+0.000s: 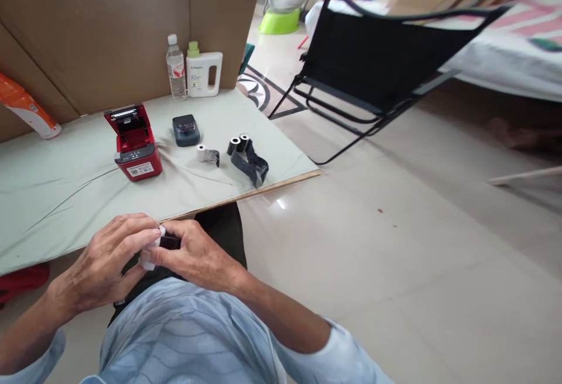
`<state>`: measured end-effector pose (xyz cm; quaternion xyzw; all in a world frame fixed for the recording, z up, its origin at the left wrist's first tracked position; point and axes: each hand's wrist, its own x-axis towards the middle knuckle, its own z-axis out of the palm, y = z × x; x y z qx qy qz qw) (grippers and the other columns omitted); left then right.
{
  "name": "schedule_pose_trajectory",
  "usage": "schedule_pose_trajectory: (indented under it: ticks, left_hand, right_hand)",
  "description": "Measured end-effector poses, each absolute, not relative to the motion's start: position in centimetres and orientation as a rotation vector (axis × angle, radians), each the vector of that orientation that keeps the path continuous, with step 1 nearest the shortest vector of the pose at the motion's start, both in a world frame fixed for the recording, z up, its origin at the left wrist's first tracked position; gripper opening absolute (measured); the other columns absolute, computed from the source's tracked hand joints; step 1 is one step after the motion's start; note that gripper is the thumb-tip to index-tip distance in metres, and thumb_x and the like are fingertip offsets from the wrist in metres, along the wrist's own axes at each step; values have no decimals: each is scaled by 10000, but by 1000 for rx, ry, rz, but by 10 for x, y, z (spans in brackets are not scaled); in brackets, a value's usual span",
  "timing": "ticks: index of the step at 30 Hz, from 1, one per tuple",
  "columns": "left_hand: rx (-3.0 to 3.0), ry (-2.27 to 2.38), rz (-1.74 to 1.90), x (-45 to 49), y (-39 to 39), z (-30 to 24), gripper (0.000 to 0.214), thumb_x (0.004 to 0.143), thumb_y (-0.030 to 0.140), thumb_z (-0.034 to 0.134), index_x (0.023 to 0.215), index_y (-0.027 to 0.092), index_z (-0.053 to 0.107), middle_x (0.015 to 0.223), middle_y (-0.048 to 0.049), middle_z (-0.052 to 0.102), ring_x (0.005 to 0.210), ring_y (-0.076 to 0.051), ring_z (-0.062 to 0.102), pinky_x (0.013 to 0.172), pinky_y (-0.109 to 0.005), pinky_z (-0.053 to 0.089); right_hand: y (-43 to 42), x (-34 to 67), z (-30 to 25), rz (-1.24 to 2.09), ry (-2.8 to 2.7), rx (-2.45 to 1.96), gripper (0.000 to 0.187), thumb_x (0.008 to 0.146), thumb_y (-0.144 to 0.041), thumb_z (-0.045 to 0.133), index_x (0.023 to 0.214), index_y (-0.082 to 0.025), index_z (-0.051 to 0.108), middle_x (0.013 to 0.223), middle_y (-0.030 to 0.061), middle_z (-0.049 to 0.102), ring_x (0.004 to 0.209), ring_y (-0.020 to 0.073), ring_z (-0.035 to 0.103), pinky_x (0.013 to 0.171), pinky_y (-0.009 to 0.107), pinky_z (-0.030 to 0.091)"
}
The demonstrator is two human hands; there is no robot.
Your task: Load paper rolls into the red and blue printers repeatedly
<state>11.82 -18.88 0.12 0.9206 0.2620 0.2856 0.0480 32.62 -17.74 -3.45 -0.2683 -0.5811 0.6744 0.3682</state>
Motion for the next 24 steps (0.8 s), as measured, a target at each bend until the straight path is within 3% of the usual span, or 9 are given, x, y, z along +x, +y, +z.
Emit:
schedule_pose_trajectory:
  ticks: [5, 14, 24]
  left_hand:
    - [2720, 745, 830, 119, -185, 9, 542, 893, 90, 598, 1428, 148, 524, 1213, -180, 726, 1143, -298, 703, 946, -471, 606]
    - [2438, 737, 889, 114, -182, 4, 585, 868, 152, 661, 1438, 184, 530, 1242, -156, 730, 1136, -287, 713, 957, -450, 598]
    - [2319, 928, 904, 103, -171, -21, 596, 876, 303, 826, 1420, 219, 598, 1274, -134, 746, 1125, -264, 750, 983, -397, 637]
  right_hand:
    - [-175, 325, -38, 1812, -1375, -687, 355, 848, -526, 845, 861, -175, 790, 829, 10, 708, 808, 172, 641, 779, 289, 527]
    - [-176, 317, -50, 1908, -1220, -619, 465, 767, -587, 881, 700, -167, 692, 667, -26, 548, 631, 109, 457, 630, 251, 413]
    - [-166, 304, -74, 2045, -954, -715, 569, 634, -673, 937, 754, -158, 730, 652, -12, 608, 585, 104, 489, 541, 234, 370]
